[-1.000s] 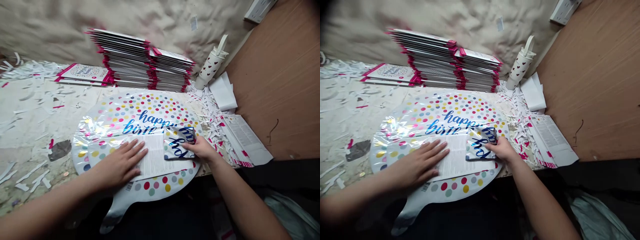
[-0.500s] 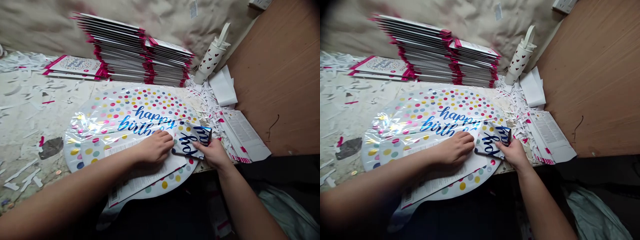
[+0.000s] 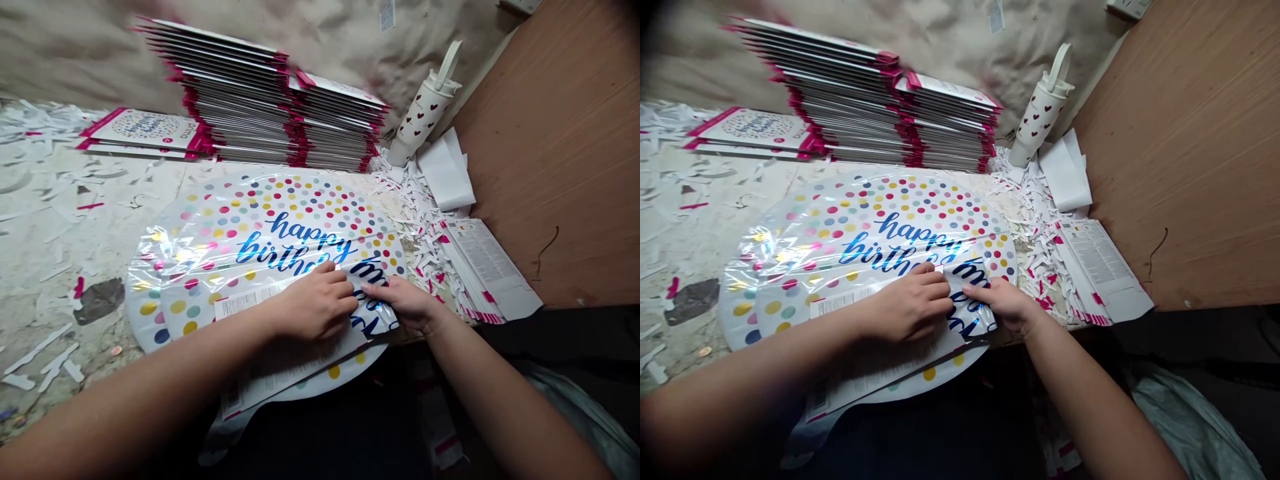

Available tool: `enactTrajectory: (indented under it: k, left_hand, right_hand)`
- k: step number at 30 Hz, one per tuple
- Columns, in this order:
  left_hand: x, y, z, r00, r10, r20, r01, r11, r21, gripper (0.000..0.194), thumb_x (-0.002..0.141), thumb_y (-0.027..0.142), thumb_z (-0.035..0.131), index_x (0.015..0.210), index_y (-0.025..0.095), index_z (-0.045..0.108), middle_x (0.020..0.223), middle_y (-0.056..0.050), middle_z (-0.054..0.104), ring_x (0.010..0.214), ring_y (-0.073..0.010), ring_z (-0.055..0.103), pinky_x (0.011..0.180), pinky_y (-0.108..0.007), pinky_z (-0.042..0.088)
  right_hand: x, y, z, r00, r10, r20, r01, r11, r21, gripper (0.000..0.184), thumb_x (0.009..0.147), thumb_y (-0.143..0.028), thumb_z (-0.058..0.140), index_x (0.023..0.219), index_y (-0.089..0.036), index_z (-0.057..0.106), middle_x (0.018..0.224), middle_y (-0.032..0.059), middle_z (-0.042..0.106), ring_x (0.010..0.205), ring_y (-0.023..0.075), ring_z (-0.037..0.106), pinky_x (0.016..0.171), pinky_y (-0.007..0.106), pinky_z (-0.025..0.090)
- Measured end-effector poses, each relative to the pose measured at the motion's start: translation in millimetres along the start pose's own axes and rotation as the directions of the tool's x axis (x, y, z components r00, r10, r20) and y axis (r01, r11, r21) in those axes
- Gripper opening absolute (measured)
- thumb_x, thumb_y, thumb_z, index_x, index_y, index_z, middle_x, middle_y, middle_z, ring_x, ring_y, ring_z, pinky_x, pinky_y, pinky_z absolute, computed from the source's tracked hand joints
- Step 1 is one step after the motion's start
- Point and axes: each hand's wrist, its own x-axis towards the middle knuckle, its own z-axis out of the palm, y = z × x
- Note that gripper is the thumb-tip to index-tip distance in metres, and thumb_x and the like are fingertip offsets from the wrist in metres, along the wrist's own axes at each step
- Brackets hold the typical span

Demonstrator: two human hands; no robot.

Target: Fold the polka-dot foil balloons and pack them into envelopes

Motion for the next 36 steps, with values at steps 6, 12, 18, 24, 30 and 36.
enactTrajectory:
  k: [6,12,18,24,30,36]
  left_hand:
    - [-1.6,-2.8,-4.0,0.996,-0.074,0.044,0.076,0.996,-0.042,0.011,0.082,0.021,0.041,0.081,0.017,0.051,0.085,-0.007,0.056,0.081,-0.021,0.045,0.078,-0.037,0.031]
    - [0.4,-2.0,-10.0,0.992,-0.109,0.057,0.111,0.993,-0.034,0.014,0.083,0.017,0.04,0.088,0.015,0.052,0.087,-0.008,0.055,0.083,-0.0214,0.044,0.079,-0.038,0.03]
    - [-0.1,2.1,-23.1,0.984,-0.172,0.038,0.173,0.985,-0.009,0.018,0.083,0.016,0.037,0.091,0.015,0.053,0.088,-0.009,0.054,0.085,-0.0232,0.043,0.08,-0.041,0.031]
    - [-8.3,11.4,-47.6,0.903,-0.378,-0.206,0.401,0.912,0.082,0.015,0.081,0.016,0.041,0.087,0.015,0.054,0.088,-0.01,0.054,0.087,-0.0251,0.044,0.081,-0.044,0.034]
    - [-32.7,19.1,-60.8,0.432,-0.61,-0.665,0.613,0.739,-0.28,0.066,0.069,0.034,0.07,0.126,0.023,0.039,0.132,-0.013,0.039,0.115,-0.0321,0.041,0.093,-0.048,0.034]
    - [-67.6,19.5,-45.7,0.544,-0.787,0.29,0.411,-0.051,-0.91,0.037,0.071,0.04,0.067,0.098,0.016,0.06,0.083,-0.006,0.066,0.074,-0.0188,0.062,0.063,-0.027,0.049]
  right_hand:
    - [-1.0,-12.3,14.1,0.988,-0.114,-0.101,0.115,0.993,0.002,0.029,0.057,-0.032,0.079,0.067,-0.014,0.058,0.057,-0.0027,0.06,0.049,0.0079,0.054,0.049,0.019,0.044]
    - [-1.6,-17.6,25.9,0.94,-0.285,-0.188,0.233,0.938,-0.255,0.031,0.059,-0.028,0.075,0.079,-0.015,0.056,0.052,-0.0066,0.054,0.044,0.0055,0.046,0.044,0.018,0.035]
    - [-5.5,-28.9,34.7,0.946,-0.258,0.199,0.325,0.775,-0.542,0.003,0.065,-0.015,0.061,0.064,-0.015,0.064,0.059,-0.0028,0.059,0.053,0.0092,0.051,0.049,0.021,0.039]
    - [-21.4,-26.4,41.9,0.732,-0.671,-0.118,0.605,0.72,-0.339,0.054,0.065,-0.028,0.074,0.115,-0.022,0.057,0.109,0.006,0.062,0.098,0.0207,0.058,0.081,0.034,0.049]
    - [-11.8,-17.8,64.7,0.712,-0.702,0.026,0.702,0.712,-0.02,0.043,0.074,-0.029,0.068,0.115,-0.021,0.055,0.107,0.0065,0.065,0.102,0.0217,0.059,0.092,0.038,0.044]
    - [-1.5,-35.6,62.7,0.766,-0.641,0.047,0.584,0.664,-0.467,0.024,0.083,-0.038,0.054,0.095,-0.017,0.059,0.082,0.0052,0.065,0.078,0.0191,0.061,0.069,0.033,0.05]
